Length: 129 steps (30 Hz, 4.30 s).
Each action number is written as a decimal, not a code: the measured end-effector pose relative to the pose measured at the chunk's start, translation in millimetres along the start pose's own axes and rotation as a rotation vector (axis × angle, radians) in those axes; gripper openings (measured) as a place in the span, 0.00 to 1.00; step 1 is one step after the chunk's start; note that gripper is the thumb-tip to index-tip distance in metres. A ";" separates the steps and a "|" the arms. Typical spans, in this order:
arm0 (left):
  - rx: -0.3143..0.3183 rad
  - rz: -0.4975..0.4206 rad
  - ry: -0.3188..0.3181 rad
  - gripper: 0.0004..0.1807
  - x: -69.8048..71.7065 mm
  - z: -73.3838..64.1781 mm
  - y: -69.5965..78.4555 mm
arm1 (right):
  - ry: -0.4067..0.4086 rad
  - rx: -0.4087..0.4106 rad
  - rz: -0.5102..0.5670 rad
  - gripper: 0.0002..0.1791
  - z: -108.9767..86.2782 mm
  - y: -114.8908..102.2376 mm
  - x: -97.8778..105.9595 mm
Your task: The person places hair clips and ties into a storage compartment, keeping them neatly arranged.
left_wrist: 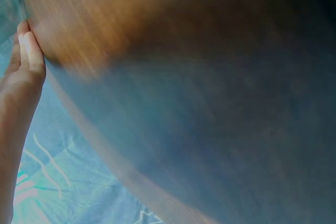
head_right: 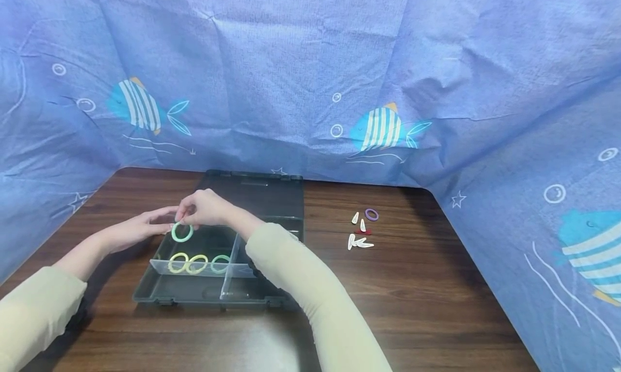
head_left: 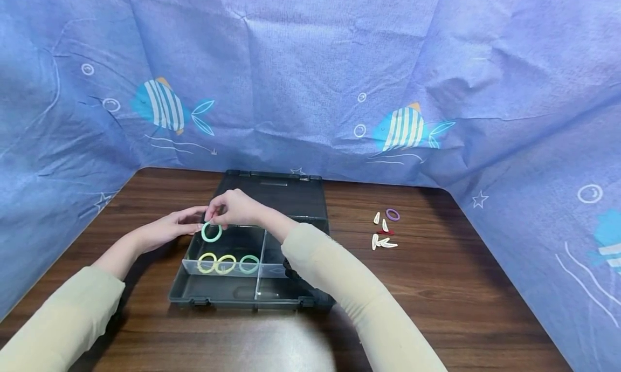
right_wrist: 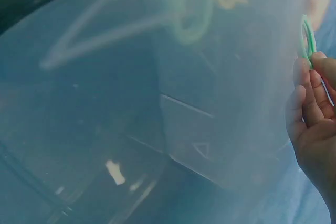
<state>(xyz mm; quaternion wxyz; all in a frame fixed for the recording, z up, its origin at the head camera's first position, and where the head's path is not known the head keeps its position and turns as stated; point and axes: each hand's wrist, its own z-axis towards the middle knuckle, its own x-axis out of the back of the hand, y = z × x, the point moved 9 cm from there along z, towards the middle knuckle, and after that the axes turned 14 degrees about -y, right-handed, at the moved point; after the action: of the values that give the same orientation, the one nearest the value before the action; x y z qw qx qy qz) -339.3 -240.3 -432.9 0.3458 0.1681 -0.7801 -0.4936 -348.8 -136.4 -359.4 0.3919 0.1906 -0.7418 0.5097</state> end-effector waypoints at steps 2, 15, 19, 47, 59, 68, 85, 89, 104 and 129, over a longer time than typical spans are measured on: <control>-0.009 0.001 -0.003 0.33 -0.3 -0.4 1.1 | -0.012 0.002 -0.030 0.04 2.4 -0.3 -6.3; -0.002 0.004 0.002 0.29 -1.1 -1.6 -0.3 | 0.052 0.016 -0.254 0.04 3.5 8.5 -22.6; 0.015 0.002 -0.002 0.29 -2.5 -1.2 -2.2 | 0.059 0.004 -0.276 0.04 2.6 13.2 -27.5; 0.027 0.012 -0.004 0.28 -3.6 -3.7 0.7 | 0.018 0.006 -0.223 0.05 -1.8 13.2 -31.5; 0.017 0.028 -0.007 0.28 -1.5 -3.9 0.1 | -0.127 0.038 -0.183 0.08 -15.5 6.8 -32.3; 0.026 0.027 -0.002 0.27 -0.4 -5.1 0.7 | -0.184 -0.010 -0.188 0.09 -34.0 2.7 -26.3; 0.026 0.047 0.000 0.28 -1.4 -2.9 0.0 | -0.218 0.053 -0.222 0.08 -78.9 -6.5 -5.8; 0.022 0.047 0.006 0.28 -0.6 -3.3 -0.1 | -0.215 0.070 -0.227 0.07 -90.8 -7.3 1.4; 0.009 0.040 0.000 0.29 -0.5 -3.9 -0.4 | -0.115 0.127 -0.299 0.07 -144.7 -4.2 36.0; 0.007 0.038 -0.001 0.29 -0.8 -1.8 0.8 | 0.223 0.012 -0.245 0.07 -254.5 44.5 109.6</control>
<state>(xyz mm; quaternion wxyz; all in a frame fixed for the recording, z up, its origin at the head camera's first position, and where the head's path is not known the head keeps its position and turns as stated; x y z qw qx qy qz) -337.3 -240.7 -432.0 0.3542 0.1542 -0.7849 -0.4844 -348.7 125.0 -257.3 0.5300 0.2244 -0.6616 0.4806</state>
